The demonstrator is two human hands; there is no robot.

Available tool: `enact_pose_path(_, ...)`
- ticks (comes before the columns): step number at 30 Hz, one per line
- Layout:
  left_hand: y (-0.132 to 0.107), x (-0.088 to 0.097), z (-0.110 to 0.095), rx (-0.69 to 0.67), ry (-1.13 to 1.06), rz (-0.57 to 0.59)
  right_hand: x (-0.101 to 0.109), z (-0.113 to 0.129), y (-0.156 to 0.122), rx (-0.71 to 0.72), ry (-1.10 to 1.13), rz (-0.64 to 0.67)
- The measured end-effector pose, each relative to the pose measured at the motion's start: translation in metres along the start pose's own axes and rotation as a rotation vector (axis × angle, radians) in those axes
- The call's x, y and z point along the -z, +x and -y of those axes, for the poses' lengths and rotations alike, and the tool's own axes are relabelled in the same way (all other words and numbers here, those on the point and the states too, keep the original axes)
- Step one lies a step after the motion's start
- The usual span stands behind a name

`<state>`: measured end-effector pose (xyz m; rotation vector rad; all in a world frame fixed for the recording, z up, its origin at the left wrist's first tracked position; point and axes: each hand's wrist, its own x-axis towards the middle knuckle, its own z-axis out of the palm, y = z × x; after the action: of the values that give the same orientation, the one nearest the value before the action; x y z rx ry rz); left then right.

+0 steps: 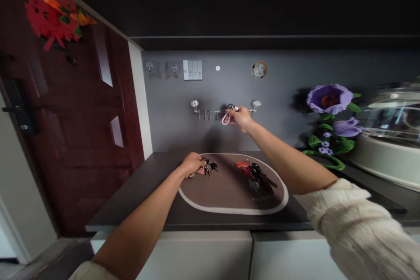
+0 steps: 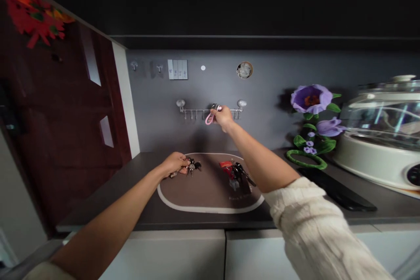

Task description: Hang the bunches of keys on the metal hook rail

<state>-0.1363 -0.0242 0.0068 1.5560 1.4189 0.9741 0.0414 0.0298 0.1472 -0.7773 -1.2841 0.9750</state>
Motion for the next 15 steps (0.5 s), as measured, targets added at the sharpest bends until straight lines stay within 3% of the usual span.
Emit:
enact_pose_path(4,-0.002,0.012,0.000,-0.108,0.361,-0.116,0.011,-0.026,-0.036,-0.293,-0.226,0.207)
enact_pose_path(9,-0.008,0.024,-0.006,-0.109,0.531,-0.178,0.027,-0.065,-0.070,-0.334,-0.569,0.460)
enact_pose_path(11,-0.010,0.028,-0.011,-0.163,0.447,-0.262,0.026,-0.061,-0.070,-0.260,-0.702,0.522)
enact_pose_path(13,-0.010,0.030,-0.016,-0.248,0.228,-0.312,0.021,-0.047,-0.068,-0.185,-0.769,0.605)
enact_pose_path(15,-0.012,0.032,-0.022,-0.313,-0.064,-0.233,0.014,-0.029,-0.067,-0.212,-0.725,0.767)
